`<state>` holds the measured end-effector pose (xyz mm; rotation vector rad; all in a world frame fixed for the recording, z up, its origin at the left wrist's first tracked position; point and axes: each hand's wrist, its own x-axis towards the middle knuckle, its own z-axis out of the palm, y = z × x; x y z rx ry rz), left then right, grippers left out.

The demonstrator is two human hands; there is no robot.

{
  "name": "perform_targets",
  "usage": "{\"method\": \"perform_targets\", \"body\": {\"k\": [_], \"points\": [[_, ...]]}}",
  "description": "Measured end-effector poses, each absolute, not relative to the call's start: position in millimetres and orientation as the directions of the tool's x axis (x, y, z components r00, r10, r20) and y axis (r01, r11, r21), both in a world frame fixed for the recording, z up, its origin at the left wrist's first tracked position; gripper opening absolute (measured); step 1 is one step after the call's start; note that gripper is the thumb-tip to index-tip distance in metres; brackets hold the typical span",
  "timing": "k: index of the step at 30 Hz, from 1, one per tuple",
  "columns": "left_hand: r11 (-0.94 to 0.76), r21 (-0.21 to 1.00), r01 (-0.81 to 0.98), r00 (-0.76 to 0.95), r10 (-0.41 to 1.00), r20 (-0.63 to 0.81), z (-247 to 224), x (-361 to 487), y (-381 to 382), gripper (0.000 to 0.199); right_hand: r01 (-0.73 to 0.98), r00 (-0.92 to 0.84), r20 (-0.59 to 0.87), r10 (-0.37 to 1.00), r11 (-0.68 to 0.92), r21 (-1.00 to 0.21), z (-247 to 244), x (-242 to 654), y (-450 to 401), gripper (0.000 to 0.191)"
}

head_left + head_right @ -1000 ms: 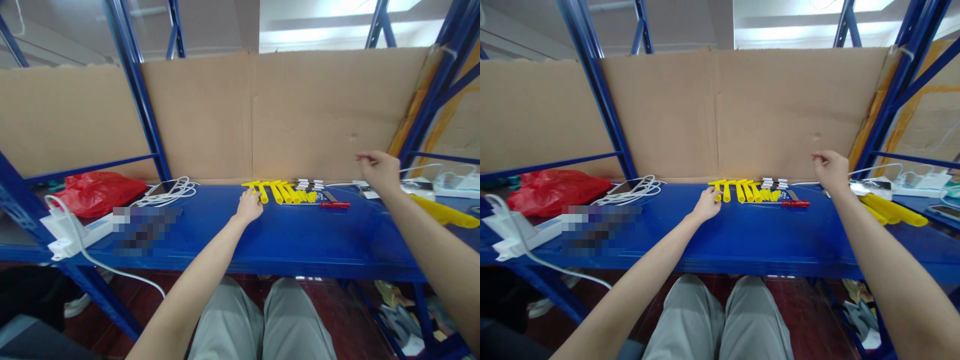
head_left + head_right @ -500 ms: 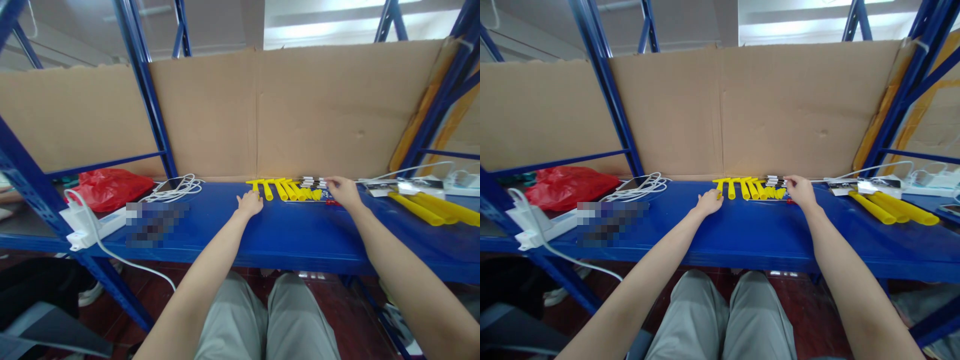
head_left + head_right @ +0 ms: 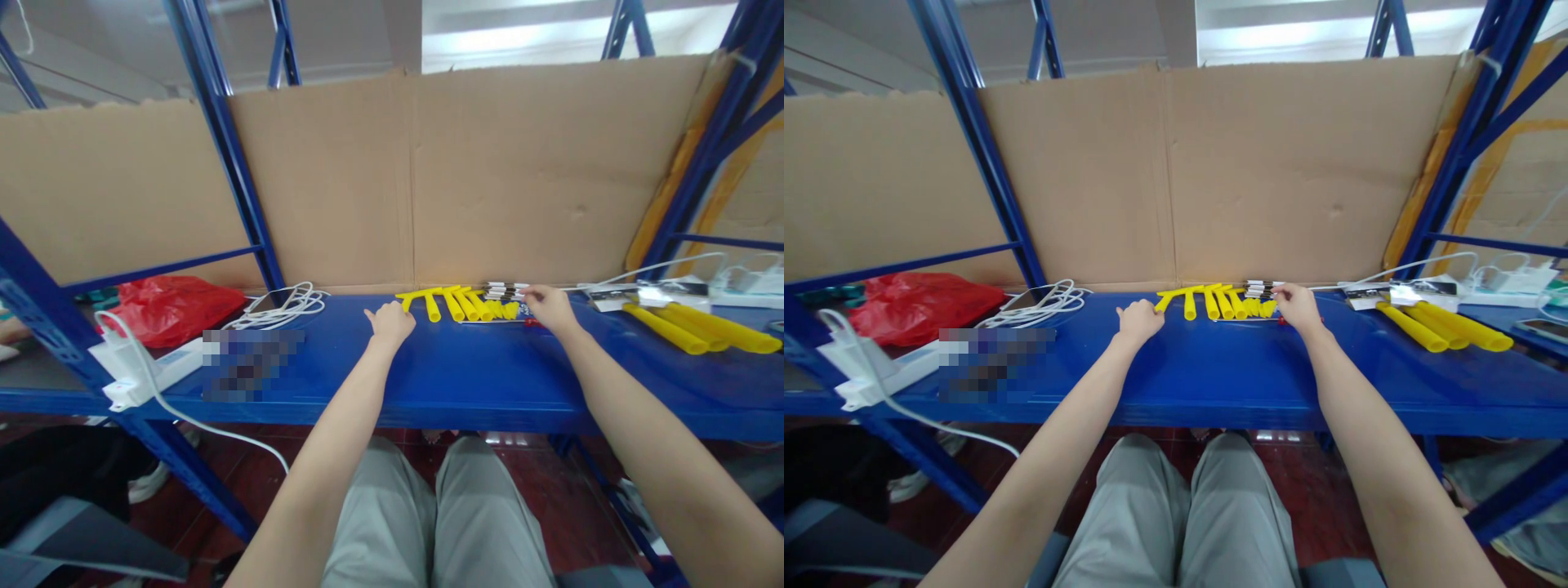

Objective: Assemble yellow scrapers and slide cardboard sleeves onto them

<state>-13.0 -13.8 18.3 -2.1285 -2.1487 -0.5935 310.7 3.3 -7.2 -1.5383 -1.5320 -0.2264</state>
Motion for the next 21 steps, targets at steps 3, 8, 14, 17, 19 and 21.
{"method": "perform_targets", "body": {"k": [3,8,14,17,19,21], "points": [[0.033,0.242,0.97,-0.112,0.94,0.323,20.7,-19.2,-13.4,0.038,0.857,0.212,0.683,0.699,0.202,-0.473,-7.8,312.2,3.2,0.029],[0.028,0.189,0.982,-0.099,0.92,0.379,17.6,-24.3,-7.0,0.043,0.852,0.212,0.677,0.705,0.206,-0.481,-6.7,312.1,1.4,0.029],[-0.219,0.095,0.971,0.19,0.949,0.25,7.6,-19.6,-0.2,0.053,0.849,0.232,0.66,0.715,0.183,-0.496,-5.3,309.1,-0.4,0.029],[-0.229,0.063,0.971,0.216,0.963,0.162,8.3,-20.0,0.0,0.056,0.848,0.233,0.656,0.718,0.181,-0.498,-5.4,308.3,-0.4,0.029],[-0.217,0.036,0.976,0.207,0.963,0.174,11.0,-20.7,-1.6,0.054,0.847,0.232,0.652,0.721,0.18,-0.5,-5.7,308.1,-0.3,0.029],[-0.187,0.01,0.982,0.181,0.963,0.201,14.1,-20.8,-4.1,0.05,0.847,0.232,0.65,0.723,0.178,-0.501,-6.1,307.9,-0.3,0.029]]}}
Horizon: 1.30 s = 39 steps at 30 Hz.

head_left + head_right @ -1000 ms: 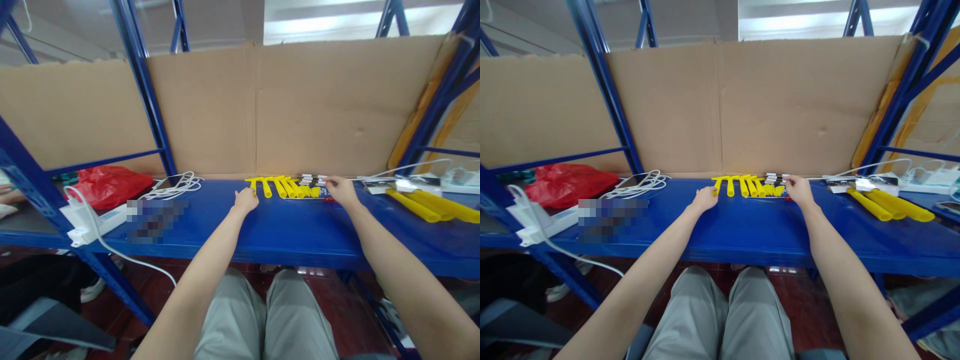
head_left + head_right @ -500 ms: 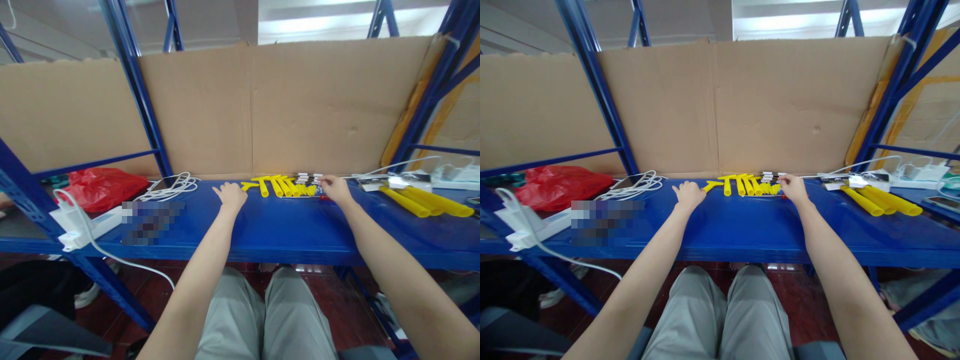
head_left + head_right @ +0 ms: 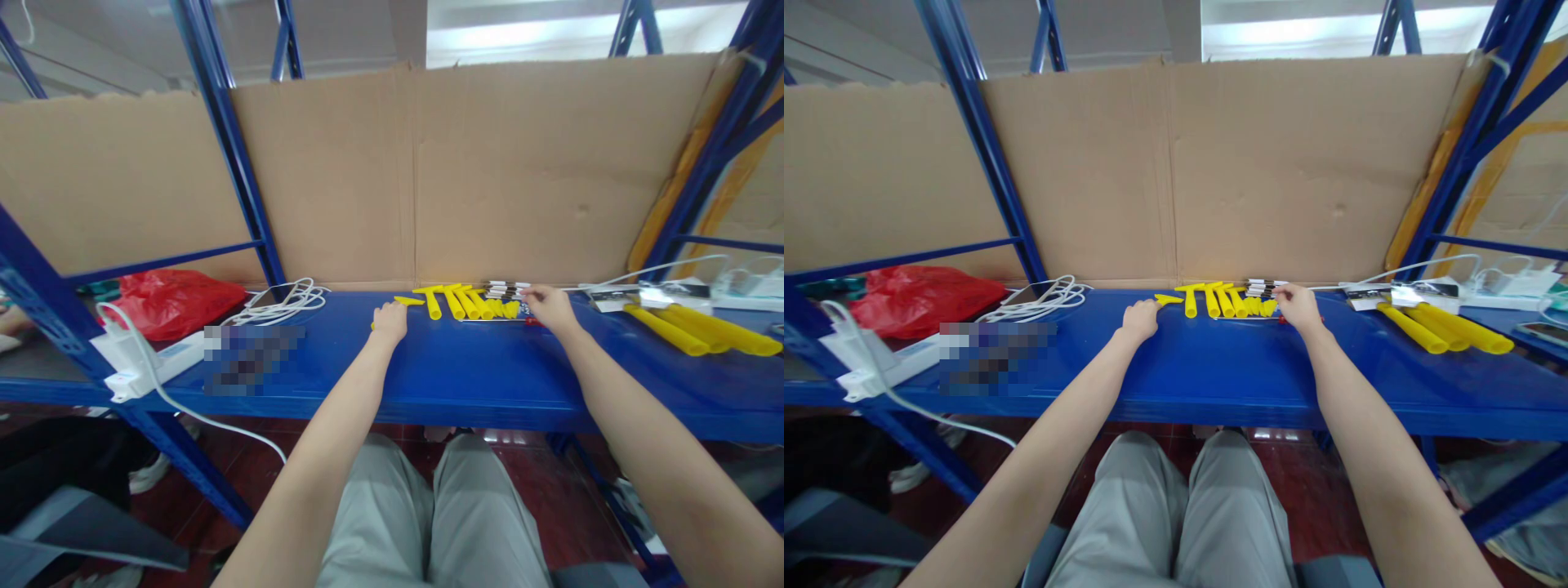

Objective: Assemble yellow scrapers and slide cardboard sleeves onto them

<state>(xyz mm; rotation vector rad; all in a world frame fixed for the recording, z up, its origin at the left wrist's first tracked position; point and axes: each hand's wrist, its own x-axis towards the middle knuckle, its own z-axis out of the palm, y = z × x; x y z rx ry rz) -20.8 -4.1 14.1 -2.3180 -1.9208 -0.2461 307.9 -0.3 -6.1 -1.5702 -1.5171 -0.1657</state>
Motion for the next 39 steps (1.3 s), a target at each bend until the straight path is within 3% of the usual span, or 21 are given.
{"method": "perform_targets", "body": {"k": [6,11,18,25,32,39], "points": [[-0.034,0.043,0.998,0.019,0.951,0.309,16.9,-20.1,-6.2,0.04,0.84,0.213,0.674,0.707,0.221,-0.496,-6.3,308.0,-0.6,0.027],[-0.036,0.081,0.996,0.004,0.929,0.369,10.0,-21.7,-0.6,0.049,0.843,0.209,0.676,0.706,0.221,-0.491,-6.9,309.9,1.1,0.027],[-0.061,0.053,0.997,0.05,0.982,0.184,6.1,-20.5,0.5,0.056,0.85,0.19,0.683,0.705,0.23,-0.474,-6.9,310.7,0.9,0.027],[0.02,0.037,0.999,-0.027,0.98,0.199,5.0,-19.8,0.3,0.05,0.865,0.215,0.658,0.722,0.172,-0.471,-3.4,307.7,-3.0,0.03],[0.081,0.041,0.996,-0.087,0.977,0.196,6.5,-21.8,0.6,0.045,0.915,0.194,0.672,0.715,0.114,-0.386,-5.4,327.2,5.9,0.023],[0.098,0.11,0.989,-0.115,0.98,0.162,14.4,-22.6,-3.2,0.042,0.952,0.229,0.505,0.832,-0.083,-0.296,-7.9,348.4,7.7,0.012]]}}
